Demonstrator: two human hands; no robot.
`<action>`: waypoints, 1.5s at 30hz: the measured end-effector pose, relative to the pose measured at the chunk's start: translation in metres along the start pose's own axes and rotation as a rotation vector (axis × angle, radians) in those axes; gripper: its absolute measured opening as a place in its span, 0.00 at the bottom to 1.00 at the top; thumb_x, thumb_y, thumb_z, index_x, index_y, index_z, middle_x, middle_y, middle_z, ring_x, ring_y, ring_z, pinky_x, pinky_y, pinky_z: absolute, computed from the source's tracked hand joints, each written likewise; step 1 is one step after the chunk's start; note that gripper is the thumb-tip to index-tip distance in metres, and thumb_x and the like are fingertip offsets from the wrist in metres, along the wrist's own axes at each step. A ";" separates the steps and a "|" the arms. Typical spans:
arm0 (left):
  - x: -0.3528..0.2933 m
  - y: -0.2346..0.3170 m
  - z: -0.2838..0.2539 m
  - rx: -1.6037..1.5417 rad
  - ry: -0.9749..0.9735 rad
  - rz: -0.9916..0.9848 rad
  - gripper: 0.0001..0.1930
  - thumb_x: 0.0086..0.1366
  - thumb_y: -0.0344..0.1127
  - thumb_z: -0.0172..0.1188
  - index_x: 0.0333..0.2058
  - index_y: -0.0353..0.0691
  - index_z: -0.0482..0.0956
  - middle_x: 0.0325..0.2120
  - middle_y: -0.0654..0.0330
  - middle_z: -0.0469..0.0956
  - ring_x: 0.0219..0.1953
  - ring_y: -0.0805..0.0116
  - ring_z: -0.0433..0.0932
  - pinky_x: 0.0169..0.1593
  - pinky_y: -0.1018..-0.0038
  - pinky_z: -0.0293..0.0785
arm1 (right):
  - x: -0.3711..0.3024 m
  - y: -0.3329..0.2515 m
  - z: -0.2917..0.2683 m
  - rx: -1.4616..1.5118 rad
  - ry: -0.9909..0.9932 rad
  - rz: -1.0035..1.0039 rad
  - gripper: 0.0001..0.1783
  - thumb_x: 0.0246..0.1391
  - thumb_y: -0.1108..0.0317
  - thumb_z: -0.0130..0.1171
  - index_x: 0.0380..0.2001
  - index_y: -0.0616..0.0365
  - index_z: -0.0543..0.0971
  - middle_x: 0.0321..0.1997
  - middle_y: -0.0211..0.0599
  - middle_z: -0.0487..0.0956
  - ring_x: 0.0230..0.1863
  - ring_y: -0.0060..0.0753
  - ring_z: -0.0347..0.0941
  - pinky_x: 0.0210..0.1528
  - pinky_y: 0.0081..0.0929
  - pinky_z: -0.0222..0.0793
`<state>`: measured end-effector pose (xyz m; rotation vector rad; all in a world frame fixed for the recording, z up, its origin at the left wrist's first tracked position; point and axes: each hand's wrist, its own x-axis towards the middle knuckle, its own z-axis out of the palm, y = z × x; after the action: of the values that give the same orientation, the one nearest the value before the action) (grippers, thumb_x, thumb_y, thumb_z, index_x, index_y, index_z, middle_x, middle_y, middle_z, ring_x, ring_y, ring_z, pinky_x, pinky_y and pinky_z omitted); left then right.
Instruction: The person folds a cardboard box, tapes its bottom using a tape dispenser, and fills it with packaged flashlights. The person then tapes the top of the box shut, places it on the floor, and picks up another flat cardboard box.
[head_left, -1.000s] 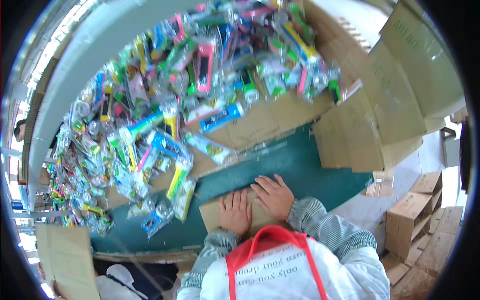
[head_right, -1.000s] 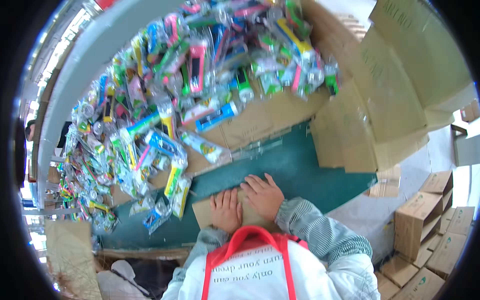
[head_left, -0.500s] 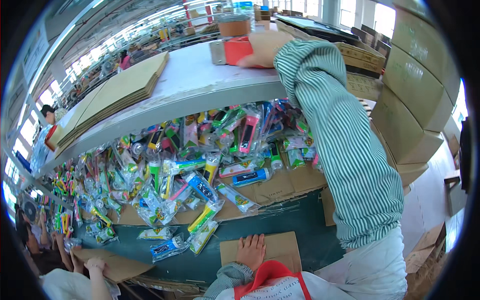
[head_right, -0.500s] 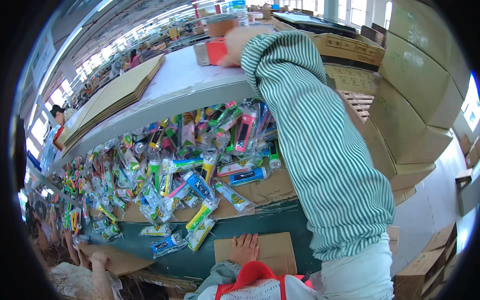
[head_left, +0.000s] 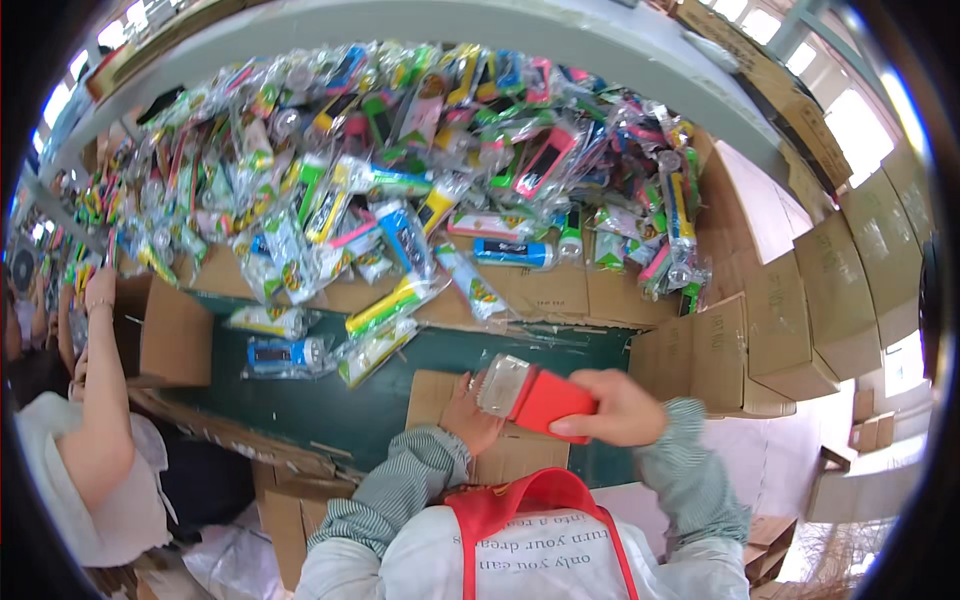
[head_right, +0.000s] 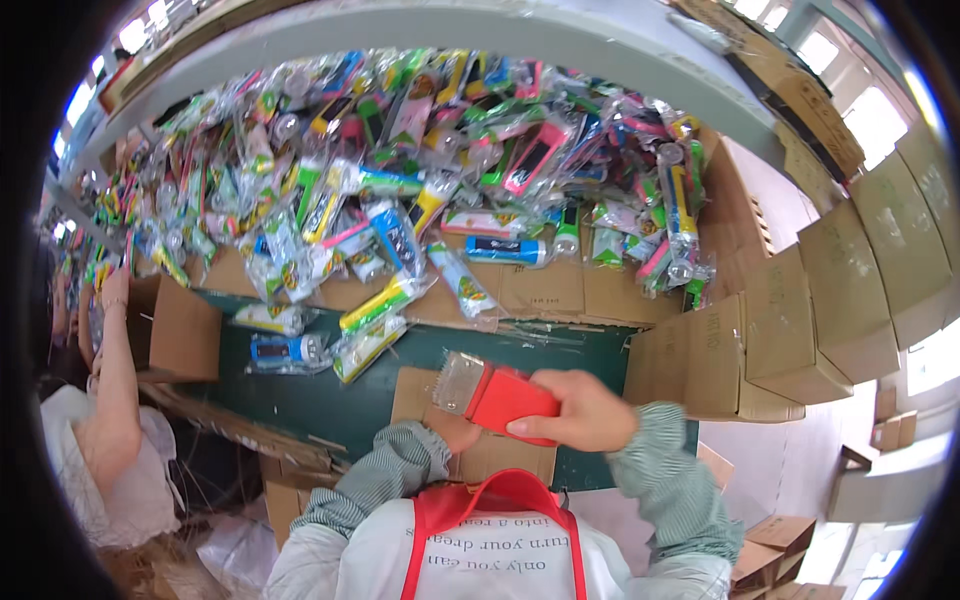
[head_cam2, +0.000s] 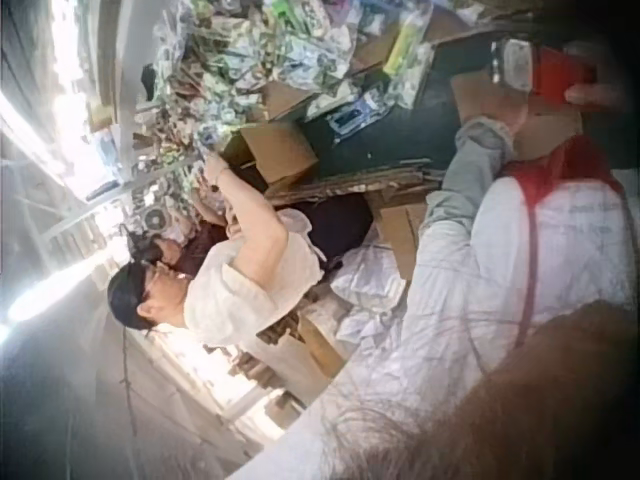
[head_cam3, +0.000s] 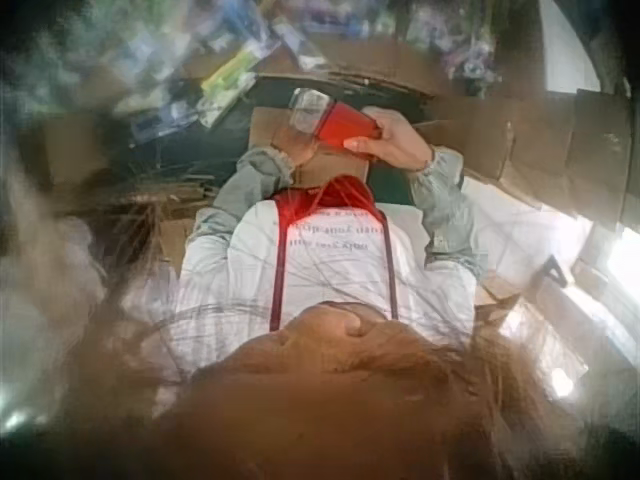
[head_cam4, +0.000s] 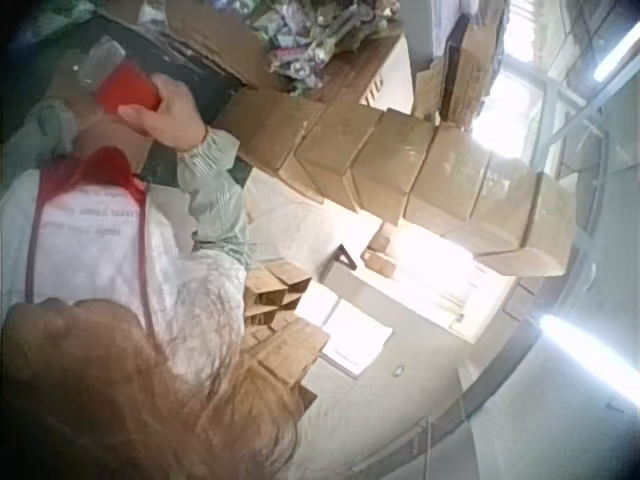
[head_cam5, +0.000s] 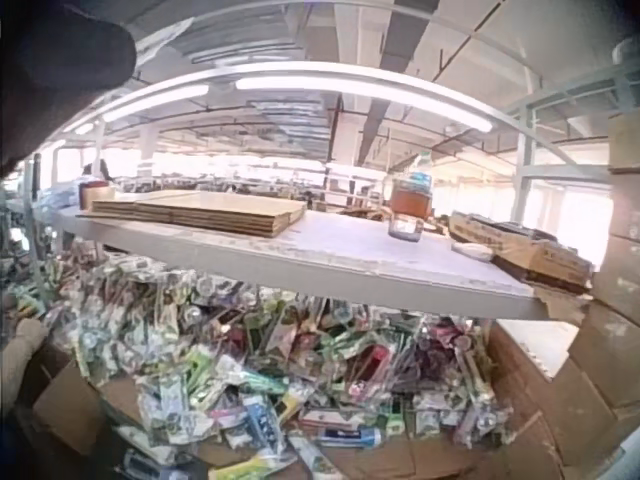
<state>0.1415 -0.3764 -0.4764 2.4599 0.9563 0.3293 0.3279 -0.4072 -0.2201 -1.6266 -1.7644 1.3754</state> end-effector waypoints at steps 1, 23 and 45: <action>-0.007 -0.004 0.011 -0.281 0.116 -0.049 0.23 0.63 0.42 0.47 0.56 0.45 0.67 0.53 0.56 0.68 0.61 0.55 0.59 0.60 0.49 0.54 | 0.002 0.031 0.025 0.191 -0.040 0.101 0.18 0.48 0.60 0.67 0.32 0.64 0.75 0.24 0.27 0.75 0.25 0.18 0.69 0.27 0.21 0.67; -0.043 -0.038 -0.096 0.037 0.179 -0.046 0.22 0.53 0.27 0.53 0.50 0.39 0.72 0.51 0.54 0.69 0.56 0.55 0.64 0.56 0.54 0.62 | 0.045 0.091 0.070 0.036 -0.366 0.092 0.17 0.48 0.59 0.65 0.31 0.62 0.75 0.26 0.39 0.76 0.29 0.28 0.72 0.32 0.27 0.68; -0.071 -0.020 -0.084 -1.046 -0.007 -0.571 0.05 0.64 0.31 0.55 0.33 0.36 0.72 0.23 0.65 0.74 0.25 0.76 0.72 0.28 0.79 0.71 | 0.064 0.084 0.065 -0.133 -0.433 -0.056 0.17 0.48 0.57 0.64 0.31 0.60 0.73 0.28 0.47 0.74 0.33 0.50 0.71 0.38 0.37 0.67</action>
<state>0.0462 -0.3837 -0.4177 1.1981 1.0588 0.4598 0.3049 -0.3867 -0.3399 -1.4019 -2.1639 1.7131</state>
